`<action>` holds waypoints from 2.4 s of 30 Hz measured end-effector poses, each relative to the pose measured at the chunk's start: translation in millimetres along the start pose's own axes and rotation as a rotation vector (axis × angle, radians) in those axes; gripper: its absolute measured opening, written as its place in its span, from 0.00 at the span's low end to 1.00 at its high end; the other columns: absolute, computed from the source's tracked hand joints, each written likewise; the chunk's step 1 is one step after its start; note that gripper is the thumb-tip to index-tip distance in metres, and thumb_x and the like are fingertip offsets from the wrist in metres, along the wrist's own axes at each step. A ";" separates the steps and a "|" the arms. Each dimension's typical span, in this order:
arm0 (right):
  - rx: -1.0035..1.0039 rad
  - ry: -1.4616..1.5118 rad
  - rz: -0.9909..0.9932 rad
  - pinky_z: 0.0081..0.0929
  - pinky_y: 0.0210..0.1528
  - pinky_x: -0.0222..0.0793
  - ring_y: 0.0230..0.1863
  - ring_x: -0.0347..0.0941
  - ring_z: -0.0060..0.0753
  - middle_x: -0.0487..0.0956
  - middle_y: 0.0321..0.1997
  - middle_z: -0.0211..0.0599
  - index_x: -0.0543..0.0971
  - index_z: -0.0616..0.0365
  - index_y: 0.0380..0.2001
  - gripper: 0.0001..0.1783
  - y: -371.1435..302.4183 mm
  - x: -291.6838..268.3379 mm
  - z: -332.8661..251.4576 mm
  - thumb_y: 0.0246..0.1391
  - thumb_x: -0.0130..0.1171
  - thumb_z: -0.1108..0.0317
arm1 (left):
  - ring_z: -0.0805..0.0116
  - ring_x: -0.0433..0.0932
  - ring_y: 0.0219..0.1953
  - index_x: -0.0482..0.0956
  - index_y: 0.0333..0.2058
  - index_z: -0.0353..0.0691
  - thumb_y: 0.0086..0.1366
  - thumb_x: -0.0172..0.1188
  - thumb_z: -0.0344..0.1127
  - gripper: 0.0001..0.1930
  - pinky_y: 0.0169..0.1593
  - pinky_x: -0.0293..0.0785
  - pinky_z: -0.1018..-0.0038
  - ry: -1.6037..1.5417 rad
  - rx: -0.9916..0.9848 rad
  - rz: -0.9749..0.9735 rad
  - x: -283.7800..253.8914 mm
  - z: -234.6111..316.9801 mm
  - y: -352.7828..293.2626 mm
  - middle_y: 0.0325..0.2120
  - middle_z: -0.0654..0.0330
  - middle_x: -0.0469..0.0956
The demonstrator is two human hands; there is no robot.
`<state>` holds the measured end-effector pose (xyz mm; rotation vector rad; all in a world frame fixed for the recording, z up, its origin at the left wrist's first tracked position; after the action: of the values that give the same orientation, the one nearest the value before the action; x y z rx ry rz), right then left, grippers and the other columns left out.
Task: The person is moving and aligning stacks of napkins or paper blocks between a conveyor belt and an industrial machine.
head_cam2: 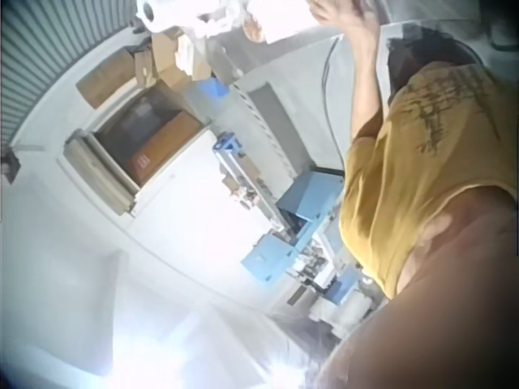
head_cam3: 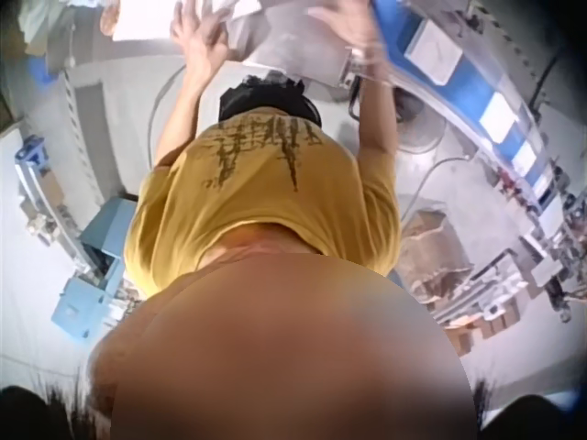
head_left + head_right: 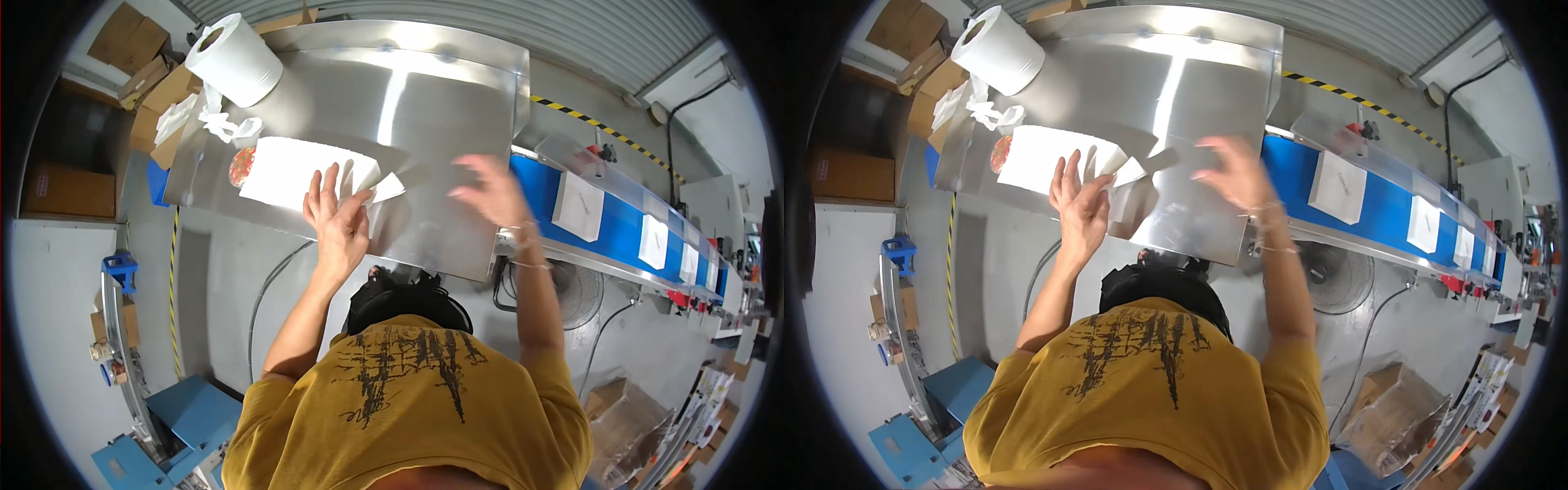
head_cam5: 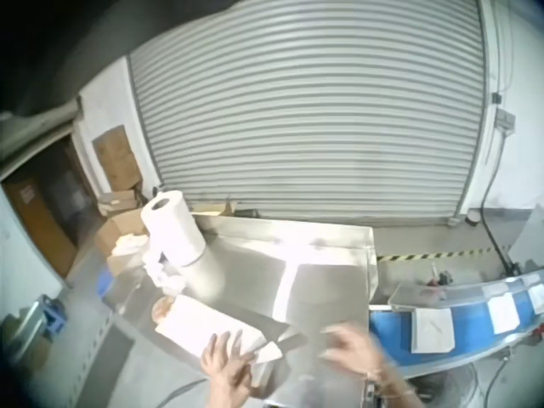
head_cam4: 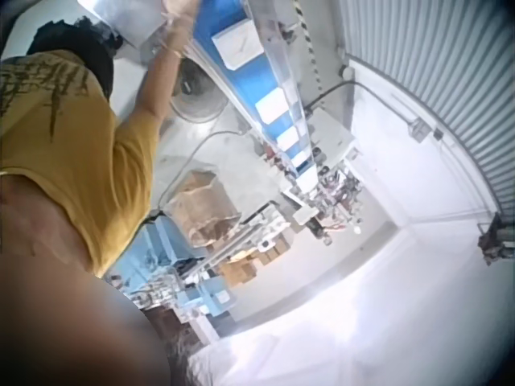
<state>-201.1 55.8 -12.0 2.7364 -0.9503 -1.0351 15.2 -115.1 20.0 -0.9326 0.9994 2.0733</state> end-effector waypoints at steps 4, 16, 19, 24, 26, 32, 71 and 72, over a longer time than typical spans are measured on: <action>0.020 0.331 -0.268 0.28 0.53 0.68 0.54 0.70 0.35 0.72 0.56 0.37 0.73 0.48 0.53 0.29 36.7 77.8 -17.5 0.46 0.69 0.65 | 0.41 0.45 0.68 0.82 0.39 0.45 0.51 0.61 0.25 0.15 0.65 0.39 0.46 -0.026 0.007 -0.027 -0.3 3.7 6.9 0.64 0.48 0.54; 0.775 -0.382 0.202 0.34 0.50 0.67 0.54 0.69 0.40 0.74 0.53 0.44 0.74 0.56 0.51 0.26 -93.0 -72.6 172.1 0.53 0.59 0.51 | 0.42 0.52 0.65 0.77 0.49 0.42 0.56 0.60 0.26 0.19 0.63 0.49 0.49 0.065 -0.006 0.055 -3.2 -19.1 5.3 0.62 0.46 0.57; 0.913 -0.732 0.525 0.36 0.51 0.67 0.53 0.70 0.45 0.74 0.52 0.46 0.74 0.57 0.50 0.29 -87.1 -94.1 104.2 0.49 0.63 0.50 | 0.41 0.51 0.65 0.79 0.46 0.41 0.53 0.60 0.24 0.19 0.63 0.48 0.49 0.029 -0.001 0.072 0.0 -17.9 4.6 0.62 0.47 0.58; 0.017 -0.222 0.096 0.31 0.52 0.70 0.51 0.73 0.38 0.75 0.52 0.38 0.73 0.52 0.52 0.31 -2.9 -5.9 8.0 0.42 0.72 0.64 | 0.40 0.48 0.66 0.82 0.40 0.43 0.51 0.60 0.23 0.15 0.64 0.42 0.45 -0.021 0.013 0.032 -5.0 -16.4 6.7 0.63 0.47 0.56; 0.170 0.211 -0.222 0.37 0.57 0.66 0.61 0.63 0.42 0.72 0.56 0.39 0.71 0.49 0.56 0.32 29.4 47.1 -34.2 0.45 0.70 0.62 | 0.40 0.47 0.67 0.83 0.39 0.43 0.51 0.61 0.24 0.15 0.64 0.41 0.45 -0.037 0.032 0.024 -6.5 -18.4 7.5 0.64 0.47 0.56; 0.317 0.738 -0.316 0.25 0.49 0.69 0.47 0.69 0.24 0.74 0.43 0.31 0.71 0.58 0.46 0.20 30.8 100.6 5.7 0.54 0.64 0.62 | 0.42 0.45 0.68 0.81 0.42 0.43 0.55 0.63 0.31 0.14 0.65 0.41 0.47 0.023 0.023 0.029 -13.7 -26.2 13.3 0.65 0.44 0.52; 0.378 -0.760 0.580 0.40 0.51 0.67 0.45 0.73 0.51 0.77 0.45 0.43 0.76 0.61 0.45 0.27 -33.4 -51.3 62.6 0.46 0.67 0.54 | 0.41 0.51 0.65 0.81 0.43 0.45 0.52 0.62 0.23 0.18 0.64 0.47 0.48 0.038 0.002 0.081 -16.7 -46.9 17.2 0.62 0.49 0.59; 0.173 -0.570 0.383 0.38 0.48 0.69 0.43 0.74 0.46 0.76 0.46 0.41 0.76 0.57 0.45 0.26 -10.2 -23.4 45.7 0.43 0.70 0.60 | 0.41 0.50 0.66 0.82 0.42 0.46 0.52 0.62 0.23 0.18 0.64 0.45 0.47 0.021 0.005 0.063 -18.4 -45.7 17.9 0.62 0.49 0.58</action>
<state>-237.6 84.2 -36.5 2.2498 -1.6218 -1.7456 25.5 -166.4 20.7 -0.9327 1.0570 2.1161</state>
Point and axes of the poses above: each hand's wrist, its own y-axis towards the middle knuckle, its own x-axis out of the palm, z = x × y, the point moved 3 cm from there along y, towards the middle knuckle
